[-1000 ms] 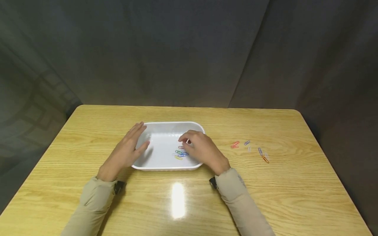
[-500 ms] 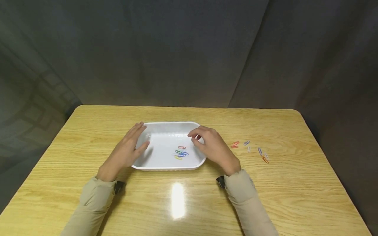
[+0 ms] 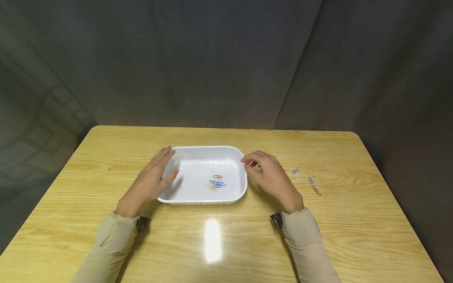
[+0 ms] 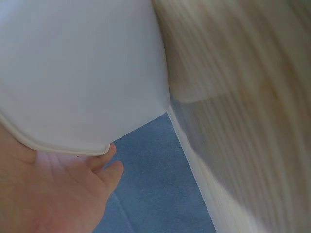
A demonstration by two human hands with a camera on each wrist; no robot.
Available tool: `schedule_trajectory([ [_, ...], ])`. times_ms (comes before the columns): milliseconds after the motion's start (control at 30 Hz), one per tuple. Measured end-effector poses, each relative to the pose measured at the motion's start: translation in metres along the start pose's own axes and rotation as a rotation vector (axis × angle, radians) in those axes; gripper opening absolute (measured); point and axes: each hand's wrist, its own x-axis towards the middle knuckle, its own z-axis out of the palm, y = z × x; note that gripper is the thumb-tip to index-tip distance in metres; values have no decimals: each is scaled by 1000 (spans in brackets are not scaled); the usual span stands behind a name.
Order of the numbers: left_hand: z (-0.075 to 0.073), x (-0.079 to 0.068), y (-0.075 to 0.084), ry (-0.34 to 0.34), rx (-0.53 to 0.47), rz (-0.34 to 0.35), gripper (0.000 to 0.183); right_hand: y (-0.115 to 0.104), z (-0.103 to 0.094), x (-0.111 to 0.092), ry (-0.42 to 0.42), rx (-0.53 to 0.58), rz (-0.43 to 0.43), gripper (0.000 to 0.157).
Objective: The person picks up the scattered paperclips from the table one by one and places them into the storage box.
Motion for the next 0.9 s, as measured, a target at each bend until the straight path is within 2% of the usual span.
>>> schedule_trajectory([
  [633, 0, 0, 0, -7, 8, 0, 62, 36, -10, -22, 4, -60, 53, 18],
  [900, -1, 0, 1, -5, 27, 18, 62, 52, -14, -33, -51, -55, 114, 23],
])
